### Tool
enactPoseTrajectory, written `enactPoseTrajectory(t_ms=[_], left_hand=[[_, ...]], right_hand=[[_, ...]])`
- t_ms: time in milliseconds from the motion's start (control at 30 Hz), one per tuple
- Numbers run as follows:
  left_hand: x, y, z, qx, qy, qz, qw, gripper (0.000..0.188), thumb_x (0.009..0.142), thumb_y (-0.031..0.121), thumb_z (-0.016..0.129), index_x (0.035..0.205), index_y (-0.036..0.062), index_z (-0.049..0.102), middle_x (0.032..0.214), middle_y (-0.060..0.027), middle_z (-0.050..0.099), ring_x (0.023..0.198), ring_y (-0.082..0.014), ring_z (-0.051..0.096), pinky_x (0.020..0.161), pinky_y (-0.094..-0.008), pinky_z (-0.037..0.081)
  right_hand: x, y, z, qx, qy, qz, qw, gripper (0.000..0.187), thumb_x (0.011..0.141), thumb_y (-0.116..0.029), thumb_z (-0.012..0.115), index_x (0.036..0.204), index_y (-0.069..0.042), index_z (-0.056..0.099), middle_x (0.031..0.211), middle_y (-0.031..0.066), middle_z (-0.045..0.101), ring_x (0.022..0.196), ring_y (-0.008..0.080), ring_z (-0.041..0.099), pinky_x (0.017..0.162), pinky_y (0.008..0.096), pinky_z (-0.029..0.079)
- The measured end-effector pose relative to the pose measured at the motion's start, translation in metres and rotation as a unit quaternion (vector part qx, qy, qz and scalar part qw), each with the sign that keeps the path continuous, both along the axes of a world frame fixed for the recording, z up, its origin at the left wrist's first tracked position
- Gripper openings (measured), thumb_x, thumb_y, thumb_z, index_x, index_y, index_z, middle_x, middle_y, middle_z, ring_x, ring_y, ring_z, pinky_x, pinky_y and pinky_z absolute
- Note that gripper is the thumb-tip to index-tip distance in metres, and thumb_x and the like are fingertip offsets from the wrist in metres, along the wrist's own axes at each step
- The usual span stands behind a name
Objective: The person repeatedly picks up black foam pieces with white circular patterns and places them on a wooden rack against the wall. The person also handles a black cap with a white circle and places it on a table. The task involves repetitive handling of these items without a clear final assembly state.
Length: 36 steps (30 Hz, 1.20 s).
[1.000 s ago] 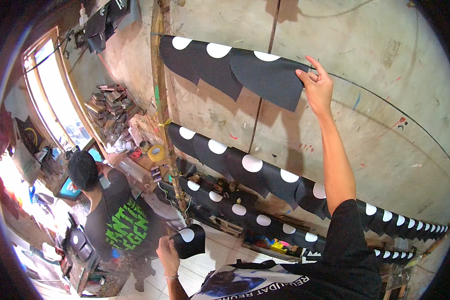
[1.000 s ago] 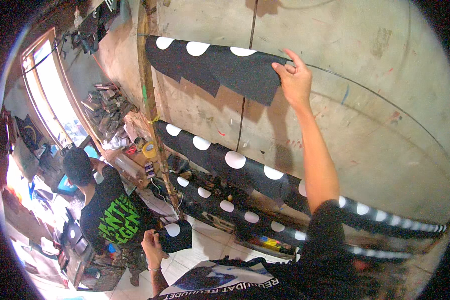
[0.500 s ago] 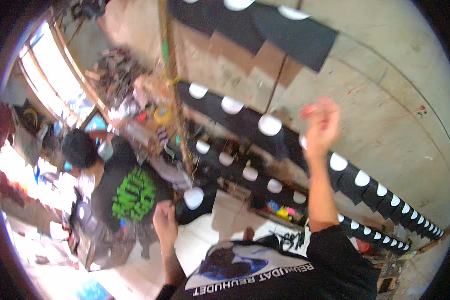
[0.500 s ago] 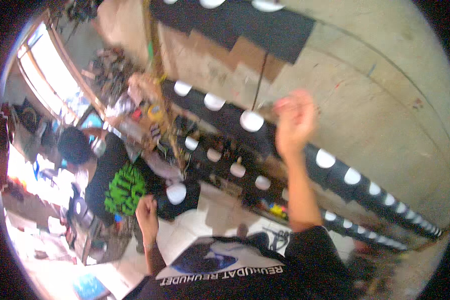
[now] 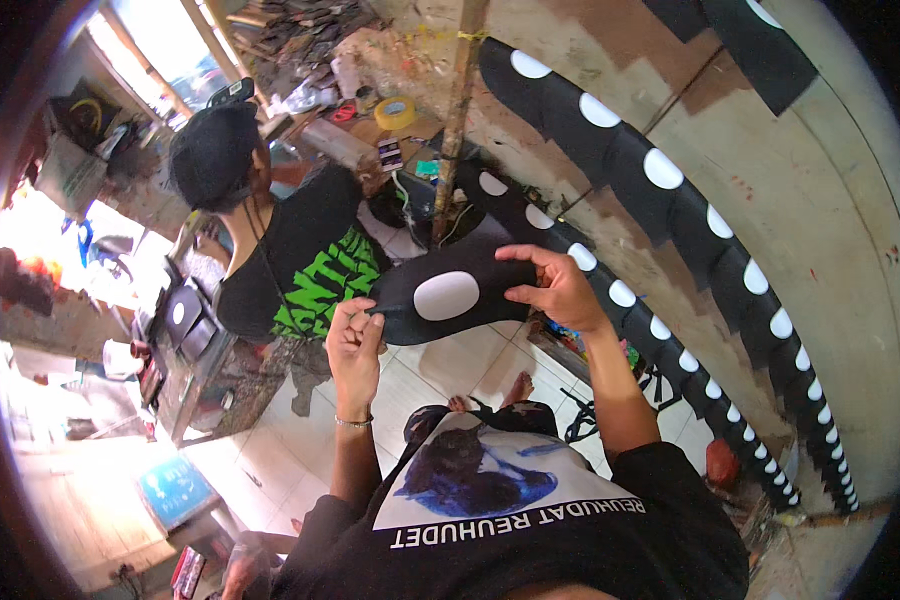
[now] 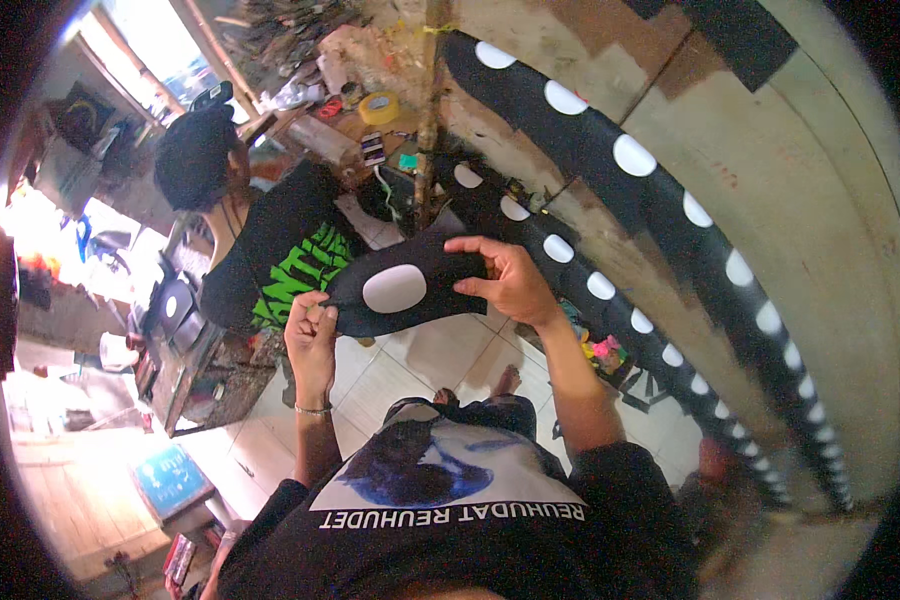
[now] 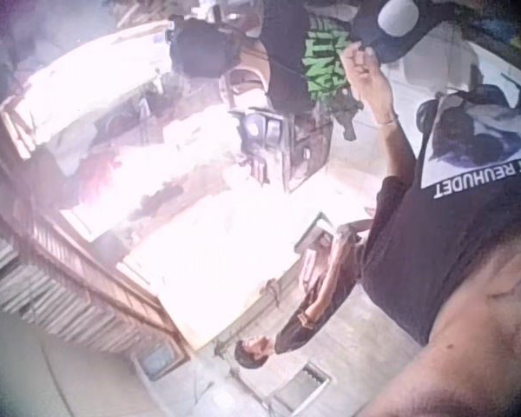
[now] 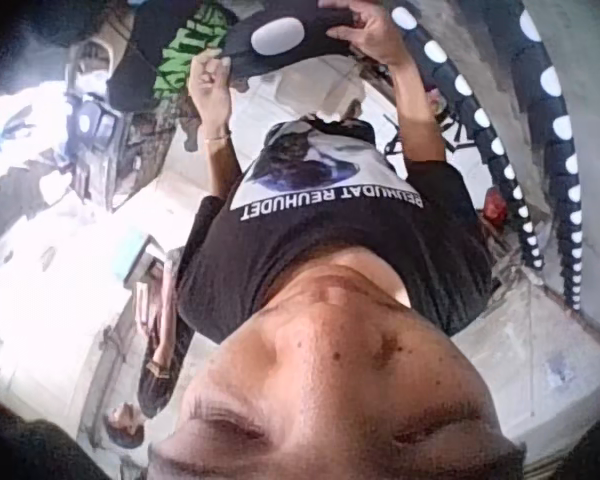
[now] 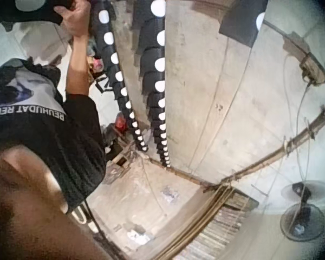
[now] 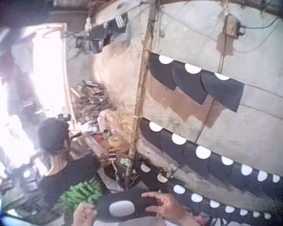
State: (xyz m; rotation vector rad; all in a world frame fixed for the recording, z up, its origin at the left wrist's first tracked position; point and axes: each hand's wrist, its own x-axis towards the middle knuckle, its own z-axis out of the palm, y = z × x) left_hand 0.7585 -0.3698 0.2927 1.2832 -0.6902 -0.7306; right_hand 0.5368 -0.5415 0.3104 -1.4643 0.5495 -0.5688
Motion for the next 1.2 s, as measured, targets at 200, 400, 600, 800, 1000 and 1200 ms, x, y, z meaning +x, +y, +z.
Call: enactPoseTrajectory(t_ms=[200,400,600,800,1000,1200], left_hand=[[-0.009,-0.018,-0.020,0.020,0.012,-0.047,0.999,0.024,0.088,0.016,0.058,0.104,0.0003,0.050,0.084,0.0001,0.053,0.070,-0.0069,0.047,0.062,-0.0179,0.038],[-0.028,-0.044,-0.032,-0.018,0.028,-0.147,0.989,0.028,0.090,0.024,0.056,0.099,-0.0017,0.050,0.090,-0.0110,0.061,0.074,-0.0155,0.061,0.065,-0.0255,0.051],[-0.066,-0.058,-0.040,-0.024,0.041,-0.160,0.986,0.021,0.091,0.018,0.053,0.097,-0.0016,0.050,0.087,-0.0116,0.062,0.073,-0.0168,0.062,0.065,-0.0270,0.052],[-0.121,-0.070,-0.045,-0.003,0.020,-0.171,0.985,0.020,0.092,0.020,0.051,0.096,0.0003,0.049,0.087,-0.0132,0.063,0.073,-0.0184,0.064,0.063,-0.0274,0.052],[-0.162,-0.064,-0.051,0.041,-0.014,-0.136,0.990,0.015,0.092,0.013,0.047,0.095,-0.0018,0.049,0.087,-0.0147,0.063,0.071,-0.0183,0.064,0.064,-0.0283,0.053],[-0.186,-0.062,-0.059,0.055,-0.008,-0.139,0.989,0.011,0.091,0.006,0.047,0.096,-0.0036,0.049,0.087,-0.0157,0.063,0.072,-0.0187,0.064,0.064,-0.0284,0.053]], right_hand=[[-0.034,0.017,0.016,-0.252,0.103,-0.136,0.953,0.017,0.075,-0.016,0.072,0.088,-0.006,0.068,0.053,-0.0035,0.045,0.051,0.0035,0.037,0.046,0.0240,0.029],[-0.149,0.014,0.146,-0.357,0.151,-0.360,0.849,0.012,0.076,-0.013,0.069,0.085,-0.004,0.069,0.068,0.0028,0.063,0.060,0.0067,0.055,0.056,0.0242,0.044],[-0.250,-0.050,0.271,-0.578,0.096,-0.522,0.619,0.023,0.079,-0.018,0.066,0.099,-0.007,0.068,0.077,0.0034,0.067,0.068,0.0063,0.057,0.061,0.0216,0.044],[-0.304,-0.156,0.297,-0.433,-0.033,-0.499,0.750,0.036,0.078,-0.016,0.069,0.112,-0.007,0.062,0.063,-0.0041,0.054,0.056,0.0007,0.044,0.048,0.0176,0.033],[-0.323,-0.190,0.272,-0.407,-0.020,-0.500,0.764,0.050,0.077,-0.007,0.069,0.124,-0.005,0.052,0.066,-0.0027,0.058,0.056,0.0011,0.048,0.048,0.0164,0.035],[-0.322,-0.198,0.265,-0.394,-0.037,-0.469,0.790,0.054,0.080,-0.009,0.067,0.128,-0.004,0.046,0.073,0.0004,0.061,0.061,0.0032,0.053,0.049,0.0173,0.039]])
